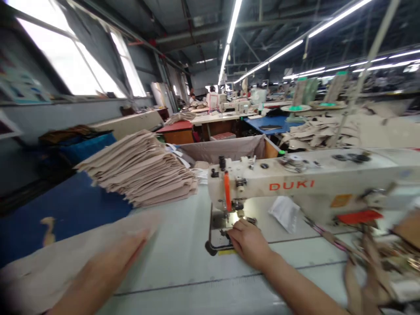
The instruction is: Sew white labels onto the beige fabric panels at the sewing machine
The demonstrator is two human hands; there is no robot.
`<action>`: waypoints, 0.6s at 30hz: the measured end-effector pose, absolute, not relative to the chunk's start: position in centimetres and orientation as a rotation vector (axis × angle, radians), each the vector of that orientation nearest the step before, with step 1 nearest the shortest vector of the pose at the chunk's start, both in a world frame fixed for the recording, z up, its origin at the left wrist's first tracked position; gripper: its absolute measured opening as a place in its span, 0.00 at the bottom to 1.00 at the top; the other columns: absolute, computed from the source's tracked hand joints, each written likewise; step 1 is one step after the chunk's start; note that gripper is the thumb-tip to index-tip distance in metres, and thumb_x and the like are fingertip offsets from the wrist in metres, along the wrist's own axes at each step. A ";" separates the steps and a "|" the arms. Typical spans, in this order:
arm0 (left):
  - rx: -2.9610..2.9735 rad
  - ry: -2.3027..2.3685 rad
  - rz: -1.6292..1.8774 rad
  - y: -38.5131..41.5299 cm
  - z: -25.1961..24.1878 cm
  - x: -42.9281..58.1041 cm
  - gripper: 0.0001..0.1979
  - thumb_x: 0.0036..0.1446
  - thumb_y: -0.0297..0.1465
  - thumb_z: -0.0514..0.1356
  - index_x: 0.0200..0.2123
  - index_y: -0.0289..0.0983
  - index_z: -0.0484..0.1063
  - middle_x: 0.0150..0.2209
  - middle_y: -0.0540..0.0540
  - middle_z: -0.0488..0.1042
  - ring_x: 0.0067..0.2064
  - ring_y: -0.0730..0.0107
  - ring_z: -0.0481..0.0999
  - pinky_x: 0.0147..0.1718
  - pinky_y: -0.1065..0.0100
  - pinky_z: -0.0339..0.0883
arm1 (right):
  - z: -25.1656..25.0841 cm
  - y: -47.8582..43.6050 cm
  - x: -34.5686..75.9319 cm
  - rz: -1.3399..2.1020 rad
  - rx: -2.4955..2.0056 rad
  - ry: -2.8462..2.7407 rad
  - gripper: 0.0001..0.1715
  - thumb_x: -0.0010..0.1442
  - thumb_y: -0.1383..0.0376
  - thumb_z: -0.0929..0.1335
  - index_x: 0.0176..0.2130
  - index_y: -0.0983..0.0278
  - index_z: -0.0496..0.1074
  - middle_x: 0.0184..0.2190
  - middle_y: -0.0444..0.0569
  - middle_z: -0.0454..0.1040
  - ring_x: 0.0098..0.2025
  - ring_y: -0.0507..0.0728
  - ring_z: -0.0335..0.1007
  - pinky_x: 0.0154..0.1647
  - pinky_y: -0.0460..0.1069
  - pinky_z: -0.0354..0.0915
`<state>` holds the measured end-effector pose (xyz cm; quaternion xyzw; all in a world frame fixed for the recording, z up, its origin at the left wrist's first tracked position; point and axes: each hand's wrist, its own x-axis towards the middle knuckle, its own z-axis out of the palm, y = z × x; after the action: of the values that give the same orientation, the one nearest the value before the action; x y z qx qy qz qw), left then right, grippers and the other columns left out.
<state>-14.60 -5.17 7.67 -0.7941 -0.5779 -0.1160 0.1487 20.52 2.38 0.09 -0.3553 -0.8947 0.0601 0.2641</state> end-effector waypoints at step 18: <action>-2.644 -1.366 -0.557 0.8 -1.5 -4.0 0.25 0.63 0.43 0.48 0.57 0.39 0.67 0.56 0.46 0.71 0.54 0.60 0.73 0.52 0.62 0.70 | 2.1 3.4 34.9 0.157 -1.867 -2.040 0.04 0.56 0.72 0.68 0.35 0.68 0.73 0.35 0.53 0.72 0.38 0.58 0.68 0.41 0.50 0.63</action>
<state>-3.99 0.82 -1.54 -0.8719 -0.4503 -0.1836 0.0568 34.93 3.35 2.06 -0.6625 -0.7238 0.0557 0.1846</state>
